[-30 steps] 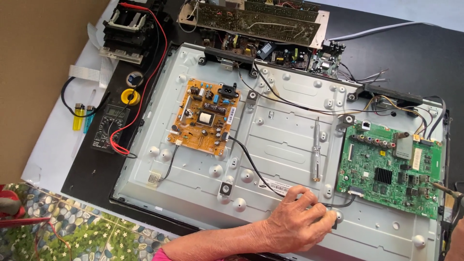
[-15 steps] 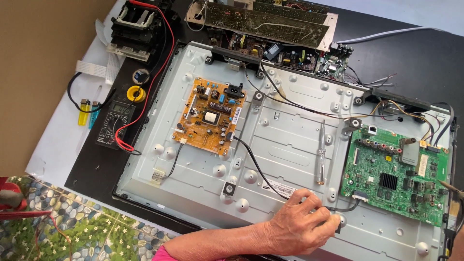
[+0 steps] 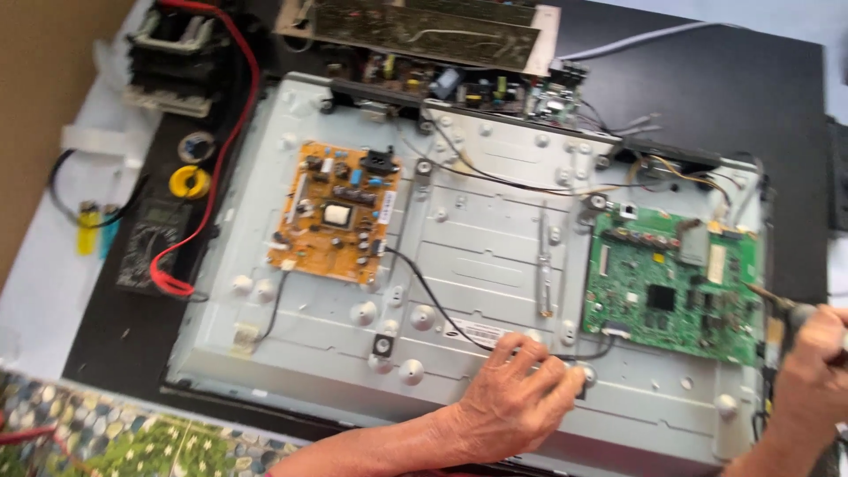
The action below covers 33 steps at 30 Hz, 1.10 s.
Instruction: Soldering electronic components on a television main board during a repair process.
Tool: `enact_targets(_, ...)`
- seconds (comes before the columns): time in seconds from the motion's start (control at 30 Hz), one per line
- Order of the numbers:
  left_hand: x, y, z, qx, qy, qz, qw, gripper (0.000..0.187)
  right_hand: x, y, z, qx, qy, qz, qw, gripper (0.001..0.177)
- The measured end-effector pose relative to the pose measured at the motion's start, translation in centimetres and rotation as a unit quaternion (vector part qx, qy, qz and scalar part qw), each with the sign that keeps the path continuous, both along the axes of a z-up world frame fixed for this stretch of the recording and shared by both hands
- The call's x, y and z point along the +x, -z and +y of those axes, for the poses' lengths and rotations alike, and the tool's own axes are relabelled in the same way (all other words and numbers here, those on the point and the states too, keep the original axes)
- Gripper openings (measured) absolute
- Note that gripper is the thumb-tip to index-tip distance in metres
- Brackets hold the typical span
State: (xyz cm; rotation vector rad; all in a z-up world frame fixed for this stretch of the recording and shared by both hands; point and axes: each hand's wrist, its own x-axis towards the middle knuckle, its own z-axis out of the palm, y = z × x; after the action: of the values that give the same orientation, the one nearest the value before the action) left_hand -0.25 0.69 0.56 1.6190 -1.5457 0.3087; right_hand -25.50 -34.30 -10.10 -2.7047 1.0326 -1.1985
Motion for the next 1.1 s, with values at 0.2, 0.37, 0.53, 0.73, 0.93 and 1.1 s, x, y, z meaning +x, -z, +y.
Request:
enact_targets(0.2, -0.1, 0.6, -0.2, 0.007, 0.023, -0.001, 1.000, 0.021, 3.8, -5.7, 3.0, 0.012, -0.069, -0.053, 0.996, 0.011)
enact_targets(0.37, -0.2, 0.9, -0.3, 0.005, 0.021, -0.003, 1.000, 0.021, 4.2, -6.2, 3.1, 0.003, -0.077, -0.046, 0.996, 0.012)
enact_targets(0.53, -0.1, 0.6, -0.3, 0.010, 0.021, -0.015, 1.000, 0.022, 4.6, -6.9, 3.7, 0.018, -0.070, -0.063, 0.995, 0.010)
enact_targets(0.73, 0.0, 0.4, -0.5, 0.000, 0.007, -0.027, 1.000, 0.017, 7.2, -10.4, 5.6, 0.013, -0.133, -0.069, 0.989, 0.016)
enact_targets(0.93, 0.0, 0.6, -0.6, -0.014, 0.004, -0.033, 0.999, 0.015, 10.9, -12.1, 6.7, 0.064, -0.209, -0.062, 0.974, 0.011)
enact_targets(1.1, -0.2, 0.8, -0.6, 0.006, -0.002, -0.040, 0.999, 0.017, 11.7, -11.7, 7.8, 0.082, -0.193, -0.086, 0.974, 0.012)
